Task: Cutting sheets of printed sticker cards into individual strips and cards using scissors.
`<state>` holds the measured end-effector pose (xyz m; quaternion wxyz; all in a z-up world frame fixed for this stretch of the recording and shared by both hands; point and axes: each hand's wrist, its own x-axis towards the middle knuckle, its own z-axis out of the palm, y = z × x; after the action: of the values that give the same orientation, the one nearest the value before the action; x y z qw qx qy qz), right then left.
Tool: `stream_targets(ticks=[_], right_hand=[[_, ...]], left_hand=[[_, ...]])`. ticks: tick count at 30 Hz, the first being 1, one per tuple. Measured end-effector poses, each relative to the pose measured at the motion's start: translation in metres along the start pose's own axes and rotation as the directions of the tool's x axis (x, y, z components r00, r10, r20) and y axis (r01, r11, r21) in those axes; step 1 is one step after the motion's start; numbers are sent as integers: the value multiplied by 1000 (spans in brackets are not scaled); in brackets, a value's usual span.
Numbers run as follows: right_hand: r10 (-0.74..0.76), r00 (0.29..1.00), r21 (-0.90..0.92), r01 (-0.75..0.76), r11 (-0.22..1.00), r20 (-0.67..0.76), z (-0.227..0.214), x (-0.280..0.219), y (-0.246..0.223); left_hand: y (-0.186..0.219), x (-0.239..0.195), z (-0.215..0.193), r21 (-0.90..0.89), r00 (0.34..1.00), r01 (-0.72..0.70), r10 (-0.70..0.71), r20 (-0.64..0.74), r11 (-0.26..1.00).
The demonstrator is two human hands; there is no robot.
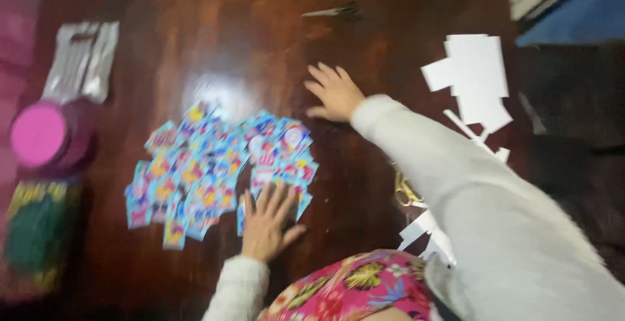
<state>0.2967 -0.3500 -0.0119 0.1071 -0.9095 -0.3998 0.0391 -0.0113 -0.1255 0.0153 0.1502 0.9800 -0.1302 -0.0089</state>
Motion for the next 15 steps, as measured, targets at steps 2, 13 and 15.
stream_targets(ticks=[2, 13, 15], right_hand=[[159, 987, -5, -159, 987, -12, -9, 33, 32], [528, 841, -43, -527, 849, 114, -39, 81, 99], [629, 775, -142, -617, 774, 60, -49, 56, 113]], left_hand=[[10, 7, 8, -9, 998, -54, 54, 16, 999], [2, 8, 28, 31, 993, -2, 6, -118, 1000], [0, 6, 30, 34, 990, -7, 12, -140, 999]])
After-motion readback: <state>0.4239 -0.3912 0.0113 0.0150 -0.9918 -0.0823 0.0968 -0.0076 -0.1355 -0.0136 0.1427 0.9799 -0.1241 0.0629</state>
